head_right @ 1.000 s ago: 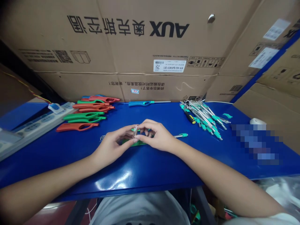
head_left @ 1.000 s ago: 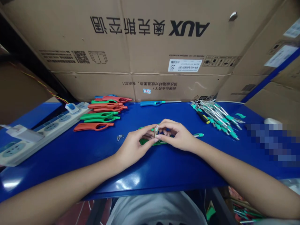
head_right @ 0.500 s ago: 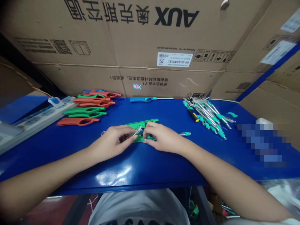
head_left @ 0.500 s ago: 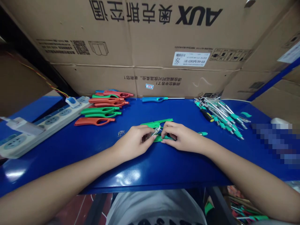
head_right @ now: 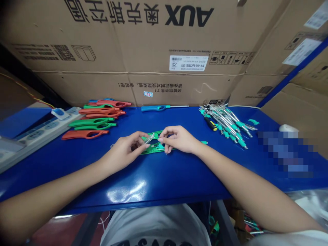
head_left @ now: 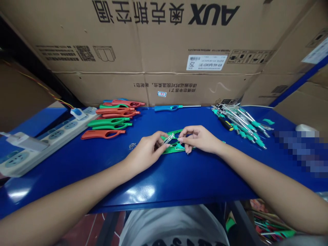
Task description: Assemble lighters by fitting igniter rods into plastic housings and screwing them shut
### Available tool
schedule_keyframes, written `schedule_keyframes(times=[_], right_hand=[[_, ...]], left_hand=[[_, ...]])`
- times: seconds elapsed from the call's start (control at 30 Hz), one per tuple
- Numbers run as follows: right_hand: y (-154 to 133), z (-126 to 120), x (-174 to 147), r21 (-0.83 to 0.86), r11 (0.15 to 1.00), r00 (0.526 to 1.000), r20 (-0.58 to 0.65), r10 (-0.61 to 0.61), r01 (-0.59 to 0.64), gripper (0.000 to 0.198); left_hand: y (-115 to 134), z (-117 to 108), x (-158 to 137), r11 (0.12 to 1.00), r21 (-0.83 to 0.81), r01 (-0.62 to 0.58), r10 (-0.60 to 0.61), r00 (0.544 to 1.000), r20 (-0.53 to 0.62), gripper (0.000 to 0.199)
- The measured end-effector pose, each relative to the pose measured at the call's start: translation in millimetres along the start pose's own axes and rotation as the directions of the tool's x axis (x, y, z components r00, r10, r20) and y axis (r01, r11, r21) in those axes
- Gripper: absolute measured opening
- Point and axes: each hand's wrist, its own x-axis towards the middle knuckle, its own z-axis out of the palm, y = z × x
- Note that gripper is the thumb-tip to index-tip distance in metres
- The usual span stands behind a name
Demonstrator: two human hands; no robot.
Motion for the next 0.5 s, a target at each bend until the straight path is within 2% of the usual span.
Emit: schedule_keyframes(times=[0.13,0.5], right_hand=[[4.6,0.6,1.8,0.012,1.000,0.998,0.062,-0.017,0.016,0.043],[2.6,-1.7,0.6,0.005,0.998,0.995,0.078,-0.067,0.067,0.040]], left_hand=[[-1.1,1.5,0.2,1.000,-0.030,-0.005,0.005,1.000,-0.001,0.015],[0.8,1.8,0.3,0.998,0.031,-0.050,0.051,0.998,-0.034,0.017]])
